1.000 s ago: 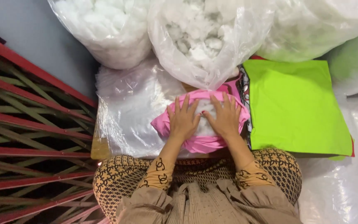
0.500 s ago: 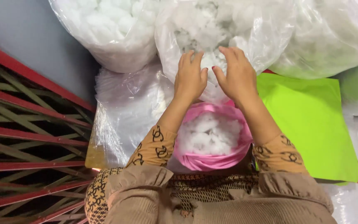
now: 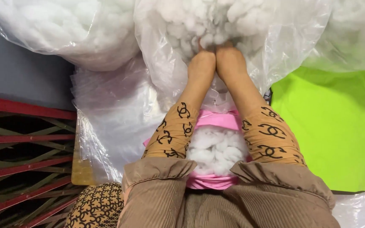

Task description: Stuffing a pink fabric pillowcase with white polyester fiberfill material from large storage bags.

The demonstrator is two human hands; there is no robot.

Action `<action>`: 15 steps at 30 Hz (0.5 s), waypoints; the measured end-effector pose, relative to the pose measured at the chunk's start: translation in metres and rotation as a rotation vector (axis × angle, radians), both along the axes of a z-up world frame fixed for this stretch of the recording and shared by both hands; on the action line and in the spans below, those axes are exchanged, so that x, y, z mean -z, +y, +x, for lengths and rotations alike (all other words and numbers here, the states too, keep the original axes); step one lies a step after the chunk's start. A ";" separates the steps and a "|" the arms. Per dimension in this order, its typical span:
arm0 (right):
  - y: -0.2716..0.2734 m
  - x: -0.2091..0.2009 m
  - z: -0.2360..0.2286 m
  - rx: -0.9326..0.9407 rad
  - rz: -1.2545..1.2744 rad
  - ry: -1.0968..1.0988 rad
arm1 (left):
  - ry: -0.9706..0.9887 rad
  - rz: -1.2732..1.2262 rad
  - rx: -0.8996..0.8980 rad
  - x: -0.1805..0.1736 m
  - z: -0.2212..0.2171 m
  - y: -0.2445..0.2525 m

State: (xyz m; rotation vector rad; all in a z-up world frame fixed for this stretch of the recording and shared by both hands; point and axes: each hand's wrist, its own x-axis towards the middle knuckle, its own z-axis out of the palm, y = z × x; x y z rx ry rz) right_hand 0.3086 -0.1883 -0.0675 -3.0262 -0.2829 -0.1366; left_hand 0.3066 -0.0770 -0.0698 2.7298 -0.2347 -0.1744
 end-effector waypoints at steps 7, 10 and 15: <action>-0.005 -0.128 -0.037 -0.200 0.169 -0.353 | -0.385 -0.094 -0.042 -0.125 -0.029 0.016; -0.011 -0.170 -0.049 -0.235 0.285 -0.460 | -0.440 -0.264 -0.034 -0.185 -0.051 0.029; -0.014 -0.231 -0.092 -0.237 0.378 -0.511 | -0.513 -0.455 0.072 -0.226 -0.073 0.049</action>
